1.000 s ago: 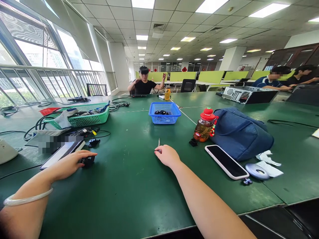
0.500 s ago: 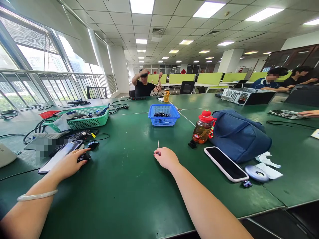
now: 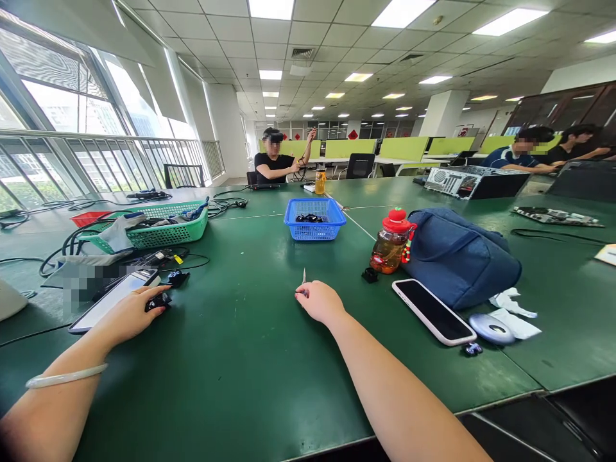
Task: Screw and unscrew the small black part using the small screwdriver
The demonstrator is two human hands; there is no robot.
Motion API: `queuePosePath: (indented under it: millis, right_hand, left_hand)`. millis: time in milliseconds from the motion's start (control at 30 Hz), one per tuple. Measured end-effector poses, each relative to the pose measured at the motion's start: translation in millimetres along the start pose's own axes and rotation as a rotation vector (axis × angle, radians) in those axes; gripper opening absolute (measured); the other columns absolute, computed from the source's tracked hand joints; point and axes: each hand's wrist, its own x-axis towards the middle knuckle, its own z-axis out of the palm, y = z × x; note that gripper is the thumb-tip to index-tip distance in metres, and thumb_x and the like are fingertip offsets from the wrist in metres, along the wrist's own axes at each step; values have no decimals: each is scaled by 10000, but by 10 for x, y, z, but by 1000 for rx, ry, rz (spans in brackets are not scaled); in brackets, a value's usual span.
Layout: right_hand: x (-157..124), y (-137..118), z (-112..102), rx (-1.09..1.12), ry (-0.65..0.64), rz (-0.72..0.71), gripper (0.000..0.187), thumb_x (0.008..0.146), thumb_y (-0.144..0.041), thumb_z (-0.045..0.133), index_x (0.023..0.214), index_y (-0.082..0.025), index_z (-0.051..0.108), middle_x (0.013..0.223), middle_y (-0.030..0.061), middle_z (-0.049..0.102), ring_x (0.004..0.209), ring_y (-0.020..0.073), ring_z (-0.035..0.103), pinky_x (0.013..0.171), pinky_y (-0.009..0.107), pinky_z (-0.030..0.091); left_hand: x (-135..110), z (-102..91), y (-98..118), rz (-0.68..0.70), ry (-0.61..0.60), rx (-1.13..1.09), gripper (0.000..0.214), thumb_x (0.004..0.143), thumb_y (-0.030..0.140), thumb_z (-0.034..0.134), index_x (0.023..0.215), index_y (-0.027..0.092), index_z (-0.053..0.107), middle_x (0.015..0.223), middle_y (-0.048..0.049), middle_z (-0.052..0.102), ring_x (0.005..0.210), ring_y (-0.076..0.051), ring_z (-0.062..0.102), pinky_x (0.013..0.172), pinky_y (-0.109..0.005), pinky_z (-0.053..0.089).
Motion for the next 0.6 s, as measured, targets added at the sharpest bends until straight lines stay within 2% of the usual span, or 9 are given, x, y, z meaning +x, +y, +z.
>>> queuePosePath:
  millis: [300, 600]
  right_hand:
    - [9, 7, 7, 10, 0, 6, 277, 917, -374, 526, 1087, -280, 723, 1040, 30, 670, 838, 155, 636, 671, 249, 420]
    - [17, 17, 20, 3, 12, -2, 273, 915, -373, 532, 1079, -278, 728, 1016, 30, 677, 827, 153, 638, 660, 248, 415]
  left_hand:
    - [38, 70, -4, 6, 13, 2, 563, 793, 352, 495, 1316, 183, 621, 1366, -146, 574, 1127, -335, 623, 982, -443, 478]
    - [36, 79, 26, -8, 11, 4, 562, 777, 325, 501, 1307, 185, 625, 1345, -138, 590, 1125, -330, 620, 995, -439, 465]
